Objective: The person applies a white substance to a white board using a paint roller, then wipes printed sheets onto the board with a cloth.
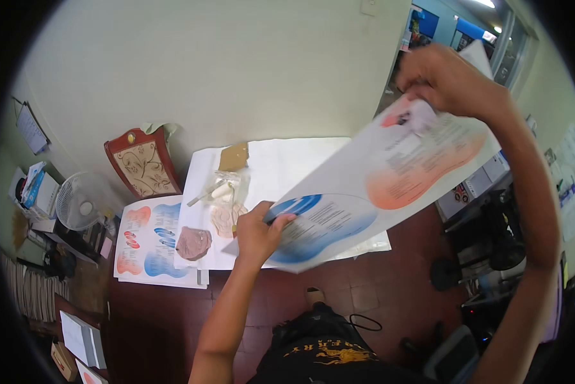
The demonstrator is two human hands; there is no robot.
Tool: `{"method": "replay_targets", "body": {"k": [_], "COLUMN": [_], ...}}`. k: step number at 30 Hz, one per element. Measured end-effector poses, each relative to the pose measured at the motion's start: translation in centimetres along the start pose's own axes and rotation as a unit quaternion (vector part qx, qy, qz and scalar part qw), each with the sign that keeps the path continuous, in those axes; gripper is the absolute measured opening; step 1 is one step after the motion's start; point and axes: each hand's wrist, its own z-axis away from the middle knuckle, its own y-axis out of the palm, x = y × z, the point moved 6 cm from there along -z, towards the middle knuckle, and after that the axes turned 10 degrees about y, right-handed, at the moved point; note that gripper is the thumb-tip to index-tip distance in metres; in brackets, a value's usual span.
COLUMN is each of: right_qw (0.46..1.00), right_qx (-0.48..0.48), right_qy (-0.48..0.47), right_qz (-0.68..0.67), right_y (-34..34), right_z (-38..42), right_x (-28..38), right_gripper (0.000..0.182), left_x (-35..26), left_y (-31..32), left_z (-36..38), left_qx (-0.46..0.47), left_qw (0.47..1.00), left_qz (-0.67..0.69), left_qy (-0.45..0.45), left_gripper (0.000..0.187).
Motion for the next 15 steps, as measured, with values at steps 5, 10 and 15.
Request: {"method": "replay_targets", "body": {"k": [5,10,15], "right_qw": [0.96,0.915,0.802], "right_qx": [-0.209,-0.079,-0.181], "right_qy": [0.171,0.328,0.438], "right_qz": [-0.078,-0.22,-0.363], "right_y": [7.3,26.2,41.1], "right_z": [-2.9,-2.2,2.4], "right_x": [-4.9,-7.6,-4.9], "right_gripper": [0.052,0.064,0.053], "left_x": [11.3,21.8,26.1], "left_y": [2.1,5.9,8.6], "left_z": [2.1,4.7,7.2], "left_qx": [0.064,0.073,0.07], "left_qw": [0.979,0.961,0.938], "left_qz": [-0.12,-0.039,-0.148], "left_qy": [-0.15,-0.264,-0.306], "left_gripper": [0.042,0.041,0.048]}}
